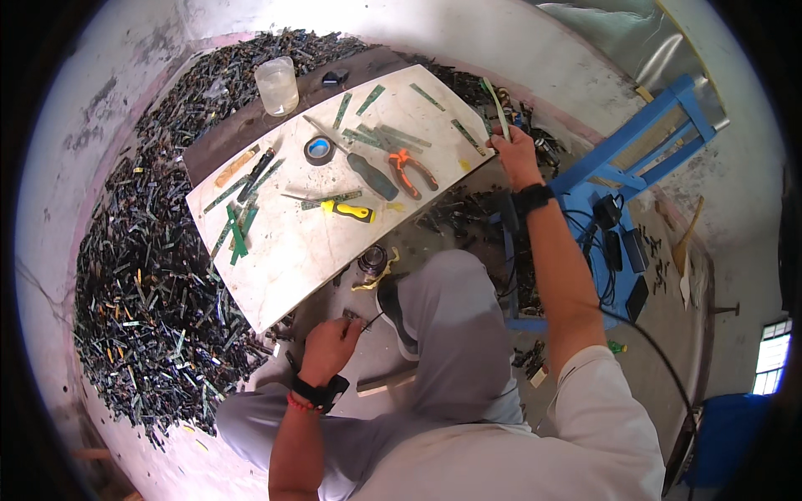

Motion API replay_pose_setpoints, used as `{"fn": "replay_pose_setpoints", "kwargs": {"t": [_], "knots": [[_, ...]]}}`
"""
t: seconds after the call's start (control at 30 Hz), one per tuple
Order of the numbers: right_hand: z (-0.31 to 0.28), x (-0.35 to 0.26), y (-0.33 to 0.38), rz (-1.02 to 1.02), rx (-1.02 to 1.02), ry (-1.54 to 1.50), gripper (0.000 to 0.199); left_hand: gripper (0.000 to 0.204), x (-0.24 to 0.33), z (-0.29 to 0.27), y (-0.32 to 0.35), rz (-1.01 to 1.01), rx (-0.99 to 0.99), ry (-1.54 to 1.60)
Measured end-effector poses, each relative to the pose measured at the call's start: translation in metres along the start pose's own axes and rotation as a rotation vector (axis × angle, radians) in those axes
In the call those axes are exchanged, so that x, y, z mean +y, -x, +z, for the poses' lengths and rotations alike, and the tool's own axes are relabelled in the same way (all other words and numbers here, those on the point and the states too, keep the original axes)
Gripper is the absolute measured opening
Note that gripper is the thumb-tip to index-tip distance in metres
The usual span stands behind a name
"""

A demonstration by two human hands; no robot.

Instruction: The person scrapes components off green circuit boards using a flat metal tool and places the boards on a table. The person then uses pliers to strip wires from a small electronic component.

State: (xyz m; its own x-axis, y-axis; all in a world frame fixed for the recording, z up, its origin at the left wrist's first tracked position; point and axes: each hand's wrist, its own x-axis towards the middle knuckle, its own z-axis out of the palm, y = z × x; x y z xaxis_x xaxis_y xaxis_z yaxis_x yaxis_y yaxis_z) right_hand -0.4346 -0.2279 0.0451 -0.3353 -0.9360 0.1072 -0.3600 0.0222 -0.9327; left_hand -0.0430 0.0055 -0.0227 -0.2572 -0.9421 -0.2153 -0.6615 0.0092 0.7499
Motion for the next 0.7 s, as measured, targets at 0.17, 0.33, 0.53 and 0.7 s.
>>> {"fn": "replay_pose_setpoints", "kwargs": {"t": [0.17,0.33,0.53,0.7], "knots": [[-0.019,0.029,-0.051,0.047,-0.064,0.15,0.022,0.04,-0.015,0.009,0.002,-0.066,0.022,-0.048],[-0.002,0.034,-0.07,0.095,-0.135,0.2,0.019,0.04,-0.023,0.017,0.003,-0.096,0.02,-0.067],[0.013,0.036,-0.067,-0.008,-0.023,0.473,0.022,0.039,-0.029,0.023,0.001,-0.061,0.021,-0.077],[0.016,0.024,-0.056,-0.092,0.062,0.59,0.029,0.039,-0.028,0.021,0.0,-0.047,0.038,-0.094]]}}
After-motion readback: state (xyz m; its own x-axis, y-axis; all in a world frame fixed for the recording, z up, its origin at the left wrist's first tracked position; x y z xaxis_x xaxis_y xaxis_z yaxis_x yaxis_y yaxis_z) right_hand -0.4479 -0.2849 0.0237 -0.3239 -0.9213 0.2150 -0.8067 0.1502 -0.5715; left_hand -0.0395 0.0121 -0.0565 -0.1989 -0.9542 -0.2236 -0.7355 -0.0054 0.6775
